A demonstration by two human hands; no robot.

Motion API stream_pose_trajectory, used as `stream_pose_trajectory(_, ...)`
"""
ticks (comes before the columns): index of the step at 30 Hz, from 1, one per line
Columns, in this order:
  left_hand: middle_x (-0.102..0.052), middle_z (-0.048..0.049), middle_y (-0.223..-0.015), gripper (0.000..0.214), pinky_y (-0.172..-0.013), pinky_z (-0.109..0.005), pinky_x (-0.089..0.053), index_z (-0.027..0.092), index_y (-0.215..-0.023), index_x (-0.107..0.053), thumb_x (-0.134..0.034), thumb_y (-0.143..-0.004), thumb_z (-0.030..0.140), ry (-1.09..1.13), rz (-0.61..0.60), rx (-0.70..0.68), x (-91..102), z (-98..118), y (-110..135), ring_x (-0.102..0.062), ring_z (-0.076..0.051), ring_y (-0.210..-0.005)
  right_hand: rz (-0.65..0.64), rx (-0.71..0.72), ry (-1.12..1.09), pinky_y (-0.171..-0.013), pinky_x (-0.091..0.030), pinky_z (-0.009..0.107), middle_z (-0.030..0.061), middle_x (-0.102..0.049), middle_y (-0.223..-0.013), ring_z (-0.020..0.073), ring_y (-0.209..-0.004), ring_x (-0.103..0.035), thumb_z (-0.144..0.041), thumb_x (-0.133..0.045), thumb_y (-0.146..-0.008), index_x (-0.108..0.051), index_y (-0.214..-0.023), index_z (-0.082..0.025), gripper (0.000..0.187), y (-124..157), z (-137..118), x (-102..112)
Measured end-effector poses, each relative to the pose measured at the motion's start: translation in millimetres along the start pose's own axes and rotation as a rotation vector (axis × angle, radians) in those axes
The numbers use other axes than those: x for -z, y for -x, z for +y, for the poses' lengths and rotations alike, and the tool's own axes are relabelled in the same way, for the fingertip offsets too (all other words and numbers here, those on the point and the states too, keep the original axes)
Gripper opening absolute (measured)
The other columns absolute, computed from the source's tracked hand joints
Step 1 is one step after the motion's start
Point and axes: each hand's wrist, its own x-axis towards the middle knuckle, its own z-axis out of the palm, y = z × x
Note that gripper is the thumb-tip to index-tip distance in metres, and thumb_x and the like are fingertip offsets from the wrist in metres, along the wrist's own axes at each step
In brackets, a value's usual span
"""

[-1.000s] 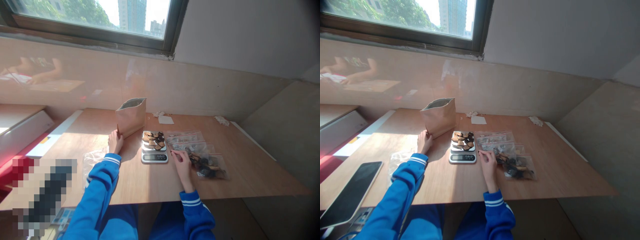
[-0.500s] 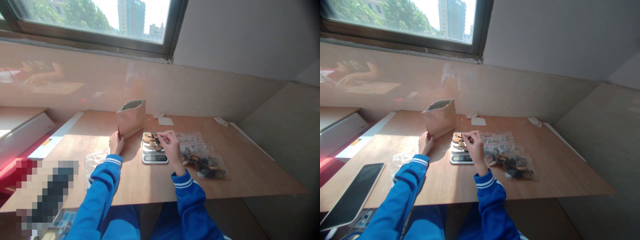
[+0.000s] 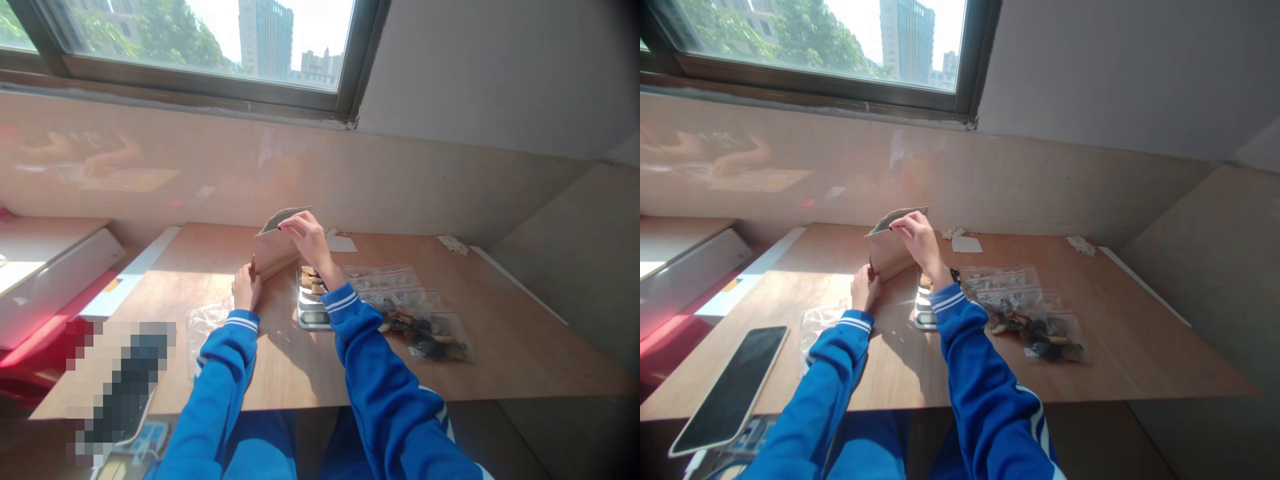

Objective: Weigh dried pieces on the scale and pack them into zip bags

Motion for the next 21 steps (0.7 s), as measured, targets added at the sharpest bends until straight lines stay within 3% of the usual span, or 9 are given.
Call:
stream_pose_trajectory(4,-0.065,-0.0126,-0.109,0.028,-0.088,-0.040,-0.045,0.018,-0.109,-0.058,-0.044,-0.086,0.023,0.003,-0.010,-0.003,1.4,1.2,1.1,-0.060,-0.028,-0.103,-0.045,0.018,-0.002,-0.085,-0.047,0.028,0.0031,-0.061,-0.090,0.0154,-0.090,-0.059,-0.026,-0.056,-0.093,-0.071,-0.086,-0.021,0.017,-5.8,0.9,4.8)
stream_pose_trajectory(7,-0.065,-0.0122,-0.107,0.027,-0.088,-0.040,-0.045,0.018,-0.109,-0.058,-0.045,-0.086,0.023,-0.003,-0.006,-0.014,0.0,-0.5,0.5,-0.060,-0.028,-0.103,-0.080,-0.046,-0.014,-0.079,-0.048,0.026,0.0029,-0.066,-0.092,0.0140,-0.082,-0.060,-0.027,-0.054,-0.094,-0.070,-0.091,-0.020,0.018,-13.8,2.0,6.6)
stream_pose_trajectory(12,-0.065,-0.0118,-0.109,0.027,-0.090,-0.040,-0.045,0.019,-0.110,-0.058,-0.047,-0.086,0.024,-0.004,0.004,-0.023,-2.8,-3.9,-0.9,-0.060,-0.028,-0.104,-0.135,-0.101,0.166,-0.078,-0.047,0.026,0.0026,-0.065,-0.091,0.0141,-0.078,-0.060,-0.026,-0.056,-0.094,-0.072,-0.091,-0.021,0.017,-23.1,2.8,5.7)
stream_pose_trajectory(17,-0.066,-0.0125,-0.108,0.028,-0.089,-0.041,-0.045,0.019,-0.110,-0.059,-0.045,-0.086,0.023,-0.006,0.000,-0.015,-2.9,-3.4,-1.6,-0.059,-0.029,-0.104,0.058,-0.031,0.238,-0.088,-0.046,0.031,0.0063,-0.059,-0.101,0.0175,-0.093,-0.057,-0.023,-0.054,-0.094,-0.071,-0.102,-0.021,0.019,-16.4,-6.9,21.0)
stream_pose_trajectory(21,-0.066,-0.0124,-0.109,0.029,-0.090,-0.042,-0.044,0.019,-0.111,-0.059,-0.044,-0.088,0.026,0.014,0.007,0.022,-2.6,-1.9,-1.3,-0.058,-0.030,-0.107,0.150,-0.122,0.147,-0.070,-0.048,0.027,0.0046,-0.060,-0.101,0.0120,-0.067,-0.051,-0.017,-0.050,-0.091,-0.069,-0.107,-0.021,0.025,25.0,-15.4,47.3)
